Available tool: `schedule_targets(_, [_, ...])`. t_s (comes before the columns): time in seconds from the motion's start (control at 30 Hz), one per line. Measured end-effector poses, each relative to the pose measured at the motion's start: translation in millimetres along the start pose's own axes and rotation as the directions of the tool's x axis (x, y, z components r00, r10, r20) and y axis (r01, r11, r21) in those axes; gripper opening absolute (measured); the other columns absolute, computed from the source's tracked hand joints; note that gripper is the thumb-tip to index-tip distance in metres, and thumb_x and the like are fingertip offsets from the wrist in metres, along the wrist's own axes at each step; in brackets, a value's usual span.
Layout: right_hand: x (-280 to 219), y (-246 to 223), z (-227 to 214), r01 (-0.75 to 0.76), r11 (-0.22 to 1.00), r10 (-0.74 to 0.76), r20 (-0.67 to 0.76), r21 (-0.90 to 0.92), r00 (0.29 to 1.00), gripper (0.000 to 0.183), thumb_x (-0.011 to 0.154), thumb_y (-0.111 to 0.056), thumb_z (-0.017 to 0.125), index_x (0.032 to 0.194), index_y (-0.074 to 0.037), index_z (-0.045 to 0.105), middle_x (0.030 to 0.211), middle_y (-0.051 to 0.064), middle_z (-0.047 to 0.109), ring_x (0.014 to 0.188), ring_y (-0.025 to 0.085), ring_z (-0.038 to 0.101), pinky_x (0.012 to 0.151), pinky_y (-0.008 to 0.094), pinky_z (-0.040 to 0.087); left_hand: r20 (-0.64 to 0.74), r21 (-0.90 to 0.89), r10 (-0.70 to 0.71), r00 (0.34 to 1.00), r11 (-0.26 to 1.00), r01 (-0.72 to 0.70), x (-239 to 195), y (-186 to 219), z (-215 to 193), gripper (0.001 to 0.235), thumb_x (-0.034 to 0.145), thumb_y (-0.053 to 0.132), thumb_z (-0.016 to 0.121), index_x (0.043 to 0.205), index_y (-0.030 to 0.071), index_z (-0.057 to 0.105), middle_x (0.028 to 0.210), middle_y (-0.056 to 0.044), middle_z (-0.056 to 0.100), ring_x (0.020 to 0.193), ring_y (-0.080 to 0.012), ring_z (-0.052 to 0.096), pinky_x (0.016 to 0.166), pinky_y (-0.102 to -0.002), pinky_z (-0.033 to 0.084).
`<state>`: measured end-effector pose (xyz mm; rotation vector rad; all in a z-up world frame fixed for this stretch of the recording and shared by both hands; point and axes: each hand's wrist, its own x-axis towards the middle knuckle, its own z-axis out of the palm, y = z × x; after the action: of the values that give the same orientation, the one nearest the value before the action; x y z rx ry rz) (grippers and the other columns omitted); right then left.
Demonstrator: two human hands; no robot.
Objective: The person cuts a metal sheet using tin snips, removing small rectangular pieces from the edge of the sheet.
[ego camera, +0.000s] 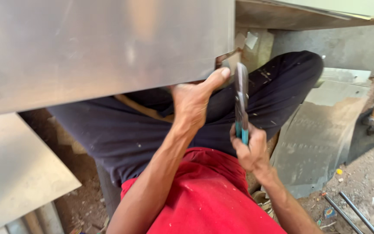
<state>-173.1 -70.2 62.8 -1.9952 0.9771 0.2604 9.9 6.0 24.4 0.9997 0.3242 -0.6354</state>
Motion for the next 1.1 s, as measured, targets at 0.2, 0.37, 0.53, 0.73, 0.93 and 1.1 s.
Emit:
schedule_targets(0.2, [8, 12, 2, -0.116, 0.99, 0.102, 0.173, 0.075, 0.98, 0.015, 0.075, -0.014, 0.059, 0.079, 0.0, 0.065, 0.063, 0.006, 0.063, 0.057, 0.013, 0.059, 0.056, 0.03, 0.05, -0.328, 0.015, 0.452, 0.83, 0.881, -0.474, -17, 89, -131, 0.016, 0.108, 0.006, 0.06, 0.123, 0.001, 0.056, 0.106, -0.012, 0.066, 0.085, -0.0198, 0.066, 0.073, -0.032, 0.059])
schedule_targets(0.37, [0, -5, 30, -0.153, 0.986, 0.132, 0.249, 0.07, 0.96, 0.019, 0.076, -0.012, 0.054, 0.083, 0.001, 0.065, 0.068, 0.006, 0.064, 0.06, 0.013, 0.06, 0.058, 0.03, 0.051, -0.297, 0.235, 0.545, 0.784, 0.838, -0.493, -27, 89, -186, 0.013, 0.107, 0.008, 0.062, 0.11, 0.0, 0.072, 0.093, -0.011, 0.074, 0.076, -0.0171, 0.07, 0.07, -0.029, 0.061])
schedule_targets(0.53, [8, -50, 40, -0.102, 0.994, 0.073, 0.519, 0.028, 0.851, 0.045, 0.071, -0.013, 0.052, 0.114, 0.001, 0.059, 0.09, 0.007, 0.065, 0.068, 0.014, 0.053, 0.065, 0.03, 0.049, -0.185, -0.013, 0.263, 0.947, 0.963, -0.27, -20, 51, -131, 0.015, 0.095, 0.004, 0.075, 0.108, -0.004, 0.075, 0.092, -0.011, 0.077, 0.082, -0.0162, 0.075, 0.071, -0.027, 0.059])
schedule_targets(0.73, [25, -87, 66, -0.068, 0.989, -0.027, 0.61, 0.134, 0.792, 0.065, 0.068, -0.011, 0.048, 0.131, 0.003, 0.05, 0.115, 0.013, 0.062, 0.095, 0.017, 0.06, 0.079, 0.031, 0.053, -0.148, -0.086, 0.157, 0.977, 0.982, -0.171, -23, 64, -127, 0.017, 0.093, 0.003, 0.076, 0.107, -0.006, 0.073, 0.092, -0.011, 0.078, 0.081, -0.0138, 0.076, 0.078, -0.026, 0.064])
schedule_targets(0.93, [27, -106, 70, -0.108, 0.994, 0.067, 0.593, 0.034, 0.803, 0.061, 0.067, -0.009, 0.047, 0.126, 0.0, 0.053, 0.106, 0.012, 0.063, 0.087, 0.017, 0.059, 0.073, 0.031, 0.052, -0.12, -0.072, 0.192, 0.974, 0.977, -0.202, -24, 65, -129, 0.014, 0.095, 0.002, 0.077, 0.106, -0.006, 0.073, 0.093, -0.012, 0.077, 0.082, -0.0136, 0.075, 0.079, -0.025, 0.062])
schedule_targets(1.1, [30, -104, 68, 0.018, 0.996, 0.028, 0.523, -0.083, 0.852, 0.032, 0.068, -0.01, 0.051, 0.097, 0.001, 0.06, 0.077, 0.01, 0.06, 0.067, 0.018, 0.053, 0.062, 0.033, 0.047, -0.126, -0.074, 0.171, 0.977, 0.981, -0.182, -23, 67, -128, 0.013, 0.095, 0.0, 0.077, 0.105, -0.006, 0.073, 0.094, -0.013, 0.077, 0.084, -0.0141, 0.075, 0.081, -0.026, 0.062])
